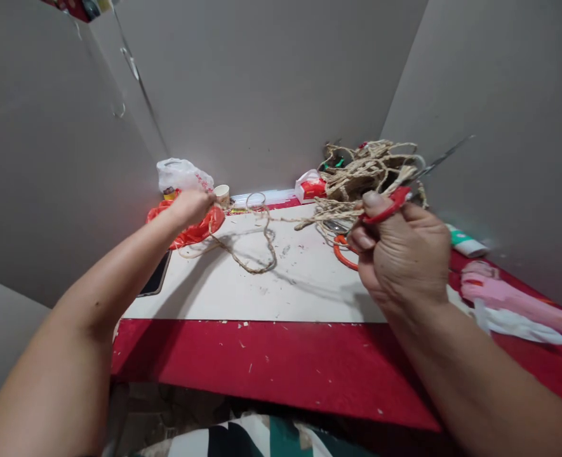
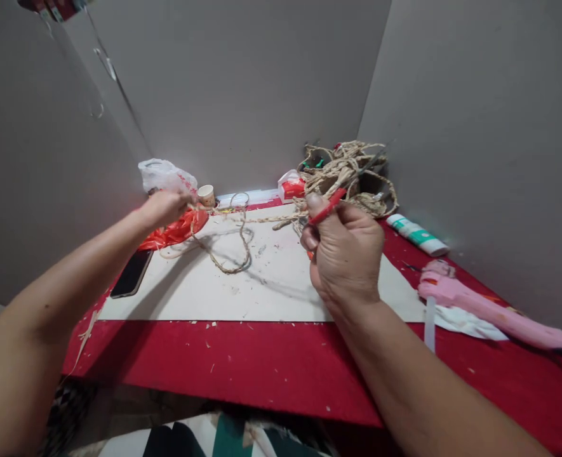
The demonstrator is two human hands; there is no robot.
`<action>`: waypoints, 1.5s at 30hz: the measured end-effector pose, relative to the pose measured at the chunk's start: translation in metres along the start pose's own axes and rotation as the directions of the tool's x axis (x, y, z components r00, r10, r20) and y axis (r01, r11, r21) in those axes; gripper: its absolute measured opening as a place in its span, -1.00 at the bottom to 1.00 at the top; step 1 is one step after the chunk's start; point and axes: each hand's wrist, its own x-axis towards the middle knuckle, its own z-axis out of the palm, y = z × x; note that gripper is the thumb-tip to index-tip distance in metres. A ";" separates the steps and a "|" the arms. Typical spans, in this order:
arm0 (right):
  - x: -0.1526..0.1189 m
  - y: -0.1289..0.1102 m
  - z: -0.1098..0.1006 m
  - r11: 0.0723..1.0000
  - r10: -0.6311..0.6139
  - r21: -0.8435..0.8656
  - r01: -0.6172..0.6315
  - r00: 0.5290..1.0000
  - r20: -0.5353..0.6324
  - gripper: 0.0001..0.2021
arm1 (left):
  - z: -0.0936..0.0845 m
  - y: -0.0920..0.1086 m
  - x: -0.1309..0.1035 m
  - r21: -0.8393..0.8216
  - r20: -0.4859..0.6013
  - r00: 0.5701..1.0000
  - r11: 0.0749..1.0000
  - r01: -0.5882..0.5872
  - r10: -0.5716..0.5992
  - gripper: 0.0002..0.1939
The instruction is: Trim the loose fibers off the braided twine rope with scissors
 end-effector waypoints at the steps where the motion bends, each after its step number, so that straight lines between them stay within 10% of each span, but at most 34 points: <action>1: -0.001 0.000 0.000 1.000 0.009 -0.002 -0.009 1.000 0.010 -0.72 | 0.012 -0.001 -0.011 -0.015 0.069 0.997 1.000 0.023 -0.022 -0.87; 7: -0.004 0.005 0.001 0.999 0.010 -0.032 -0.008 0.999 0.037 -0.75 | 0.035 0.006 -0.051 -0.161 0.320 0.945 0.980 0.118 -0.062 -0.58; 14: -0.018 0.019 -0.004 0.944 0.144 -0.321 -0.073 0.969 0.203 -0.64 | 0.026 0.070 -0.076 -0.482 0.166 0.985 0.869 0.114 -0.037 -0.60; 17: -0.028 0.023 -0.008 0.844 0.209 -0.532 -0.076 0.959 0.194 -0.64 | 0.035 0.116 -0.087 -0.881 0.220 0.972 0.443 0.164 0.077 -0.67; 22: -0.031 0.027 -0.013 0.799 0.227 -0.598 -0.060 0.952 0.207 -0.64 | 0.053 0.149 -0.093 -0.939 0.330 0.944 -0.094 0.331 0.020 -0.88; 30: -0.040 0.039 -0.004 0.903 0.400 -0.324 -0.282 0.825 0.399 -0.65 | 0.055 0.133 -0.116 -0.935 0.354 0.935 0.046 0.353 0.008 -0.71; 35: -0.043 0.041 -0.002 0.875 0.453 -0.399 -0.274 0.757 0.472 -0.60 | 0.057 0.137 -0.130 -0.922 0.388 0.922 -0.023 0.387 -0.020 -0.75; 42: -0.033 0.021 -0.009 0.848 0.359 -0.521 -0.102 0.834 0.420 -0.58 | 0.059 0.128 -0.136 -0.929 0.351 0.936 -0.136 0.343 -0.033 -0.80; 45: -0.034 0.014 -0.015 0.759 0.339 -0.636 0.140 0.749 0.569 -0.60 | 0.058 0.121 -0.135 -0.933 0.347 0.936 -0.121 0.338 -0.065 -0.79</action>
